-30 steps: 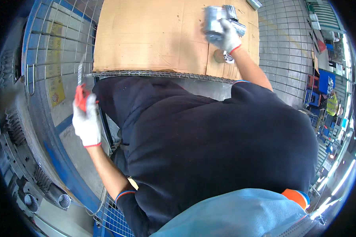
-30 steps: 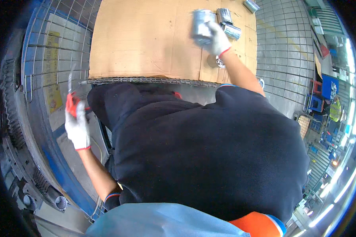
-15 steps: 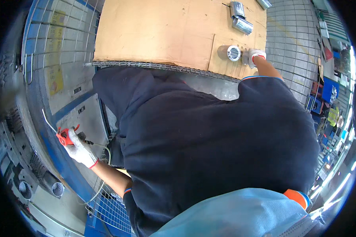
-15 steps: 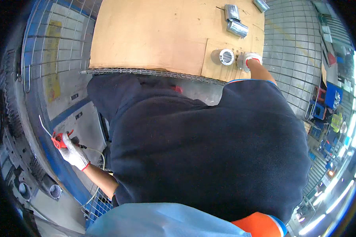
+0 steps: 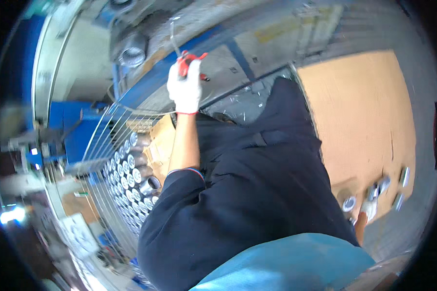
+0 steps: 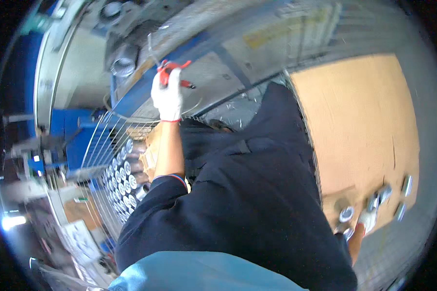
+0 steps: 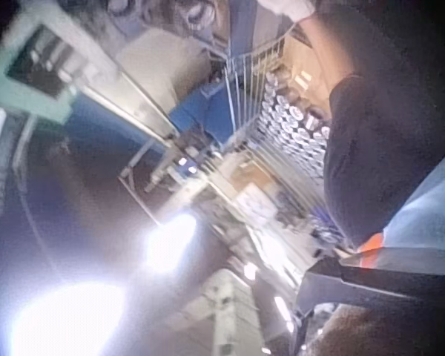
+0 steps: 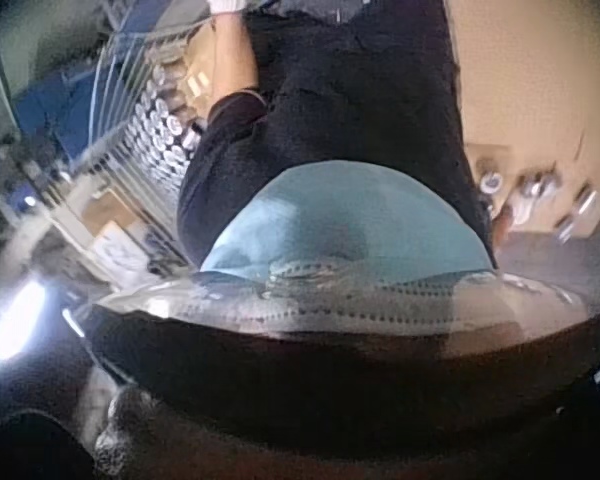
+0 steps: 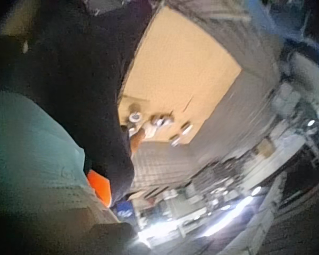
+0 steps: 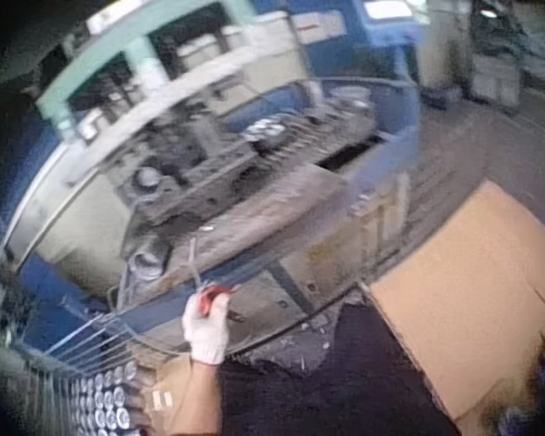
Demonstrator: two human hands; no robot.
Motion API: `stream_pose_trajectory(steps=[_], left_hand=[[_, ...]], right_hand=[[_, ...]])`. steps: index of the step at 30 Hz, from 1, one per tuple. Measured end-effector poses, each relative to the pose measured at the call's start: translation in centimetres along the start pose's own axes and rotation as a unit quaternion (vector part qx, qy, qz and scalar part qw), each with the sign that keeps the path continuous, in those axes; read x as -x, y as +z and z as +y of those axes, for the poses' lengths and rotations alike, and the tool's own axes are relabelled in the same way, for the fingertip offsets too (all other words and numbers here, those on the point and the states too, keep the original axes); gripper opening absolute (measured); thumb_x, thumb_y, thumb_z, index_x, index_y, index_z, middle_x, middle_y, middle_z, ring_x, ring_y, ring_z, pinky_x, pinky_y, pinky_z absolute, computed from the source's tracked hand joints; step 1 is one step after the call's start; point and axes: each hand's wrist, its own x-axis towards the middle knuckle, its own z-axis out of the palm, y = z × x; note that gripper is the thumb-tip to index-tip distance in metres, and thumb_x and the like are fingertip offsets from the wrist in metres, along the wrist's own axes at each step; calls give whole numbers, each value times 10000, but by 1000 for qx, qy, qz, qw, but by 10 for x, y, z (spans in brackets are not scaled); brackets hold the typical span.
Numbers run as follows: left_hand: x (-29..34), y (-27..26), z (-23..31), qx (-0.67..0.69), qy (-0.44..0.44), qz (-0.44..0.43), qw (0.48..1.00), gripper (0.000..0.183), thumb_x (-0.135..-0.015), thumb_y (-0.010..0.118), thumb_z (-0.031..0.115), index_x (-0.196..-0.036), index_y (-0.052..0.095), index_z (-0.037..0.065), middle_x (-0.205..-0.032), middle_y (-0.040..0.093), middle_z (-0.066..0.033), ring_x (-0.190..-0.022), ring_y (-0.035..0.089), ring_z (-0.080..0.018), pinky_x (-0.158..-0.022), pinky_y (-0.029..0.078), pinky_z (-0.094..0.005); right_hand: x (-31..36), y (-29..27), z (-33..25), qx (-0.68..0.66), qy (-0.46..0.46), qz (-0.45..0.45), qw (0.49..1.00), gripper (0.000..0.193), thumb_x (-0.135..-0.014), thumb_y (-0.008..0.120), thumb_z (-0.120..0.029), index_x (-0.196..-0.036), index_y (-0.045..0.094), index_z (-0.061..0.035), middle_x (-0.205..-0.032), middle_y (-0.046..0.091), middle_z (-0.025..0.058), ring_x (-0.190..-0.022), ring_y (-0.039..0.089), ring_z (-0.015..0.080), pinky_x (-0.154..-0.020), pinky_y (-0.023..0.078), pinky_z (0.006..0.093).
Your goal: Processing metal turbine components using a machine and manual deburring/cleaning with a small tool.
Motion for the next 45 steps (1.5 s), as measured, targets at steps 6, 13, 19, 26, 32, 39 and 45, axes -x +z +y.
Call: stream_pose_trajectory(steps=[6, 13, 19, 26, 32, 39, 45], left_hand=[[-55, 13, -13, -44, -22, 129, 990, 413, -900, 808, 322, -1200, 742, 46, -1056, 752, -160, -1009, 727, -289, -920, 562, -401], [-42, -11, -16, -136, -118, 5, 984, 550, -923, 694, 438, -1363, 592, 123, -1296, 630, -241, -1146, 641, -492, -981, 536, -551], [55, -94, -67, -174, -226, 32, 958, 702, -930, 706, 479, -1494, 520, 106, -1414, 585, -239, -1261, 622, -441, -1081, 501, -508], [228, -246, -150, -213, -391, 220, 868, 542, -974, 699, 337, -1385, 632, -9, -1335, 694, -228, -1209, 693, -338, -1062, 522, -408], [293, -369, -161, -441, -425, 251, 750, 509, -958, 661, 352, -1376, 618, 65, -1258, 695, -268, -1142, 691, -421, -988, 542, -484], [276, -442, -169, -582, -511, -14, 632, 779, -838, 738, 572, -1346, 573, 5, -1275, 684, -271, -1148, 696, -428, -953, 555, -532], [245, -440, -159, -540, -562, -64, 623, 395, -995, 568, 369, -1231, 686, 75, -1154, 743, -258, -1097, 719, -433, -940, 562, -527]], right_hand=[[-25, -60, -159, -110, -195, 140, 964, 521, -976, 653, -265, -1426, 612, -5, -1466, 619, 223, -1380, 576, 350, -1173, 426, 414], [31, -53, -371, -216, -425, 103, 873, 534, -1010, 671, -280, -1433, 603, 38, -1447, 639, 214, -1297, 627, 324, -1122, 472, 402], [65, -2, -455, -137, -523, 23, 841, 477, -1060, 584, -250, -1412, 600, 71, -1424, 644, 250, -1313, 630, 363, -1138, 469, 404], [-15, 62, -457, -124, -484, -12, 866, 427, -1068, 565, -253, -1322, 649, 79, -1312, 701, 255, -1227, 674, 361, -1063, 519, 394], [-109, 124, -452, -78, -488, -63, 867, 410, -1067, 566, -262, -1295, 663, 65, -1285, 716, 240, -1191, 687, 354, -1036, 531, 401], [-96, 153, -450, -49, -562, -73, 822, 393, -1066, 566, -273, -1263, 679, 49, -1253, 732, 222, -1149, 703, 345, -1004, 544, 408], [-17, 116, -451, -117, -411, -77, 901, 373, -1026, 583, -291, -1229, 706, -3, -1145, 772, 196, -1057, 738, 338, -950, 557, 386]])
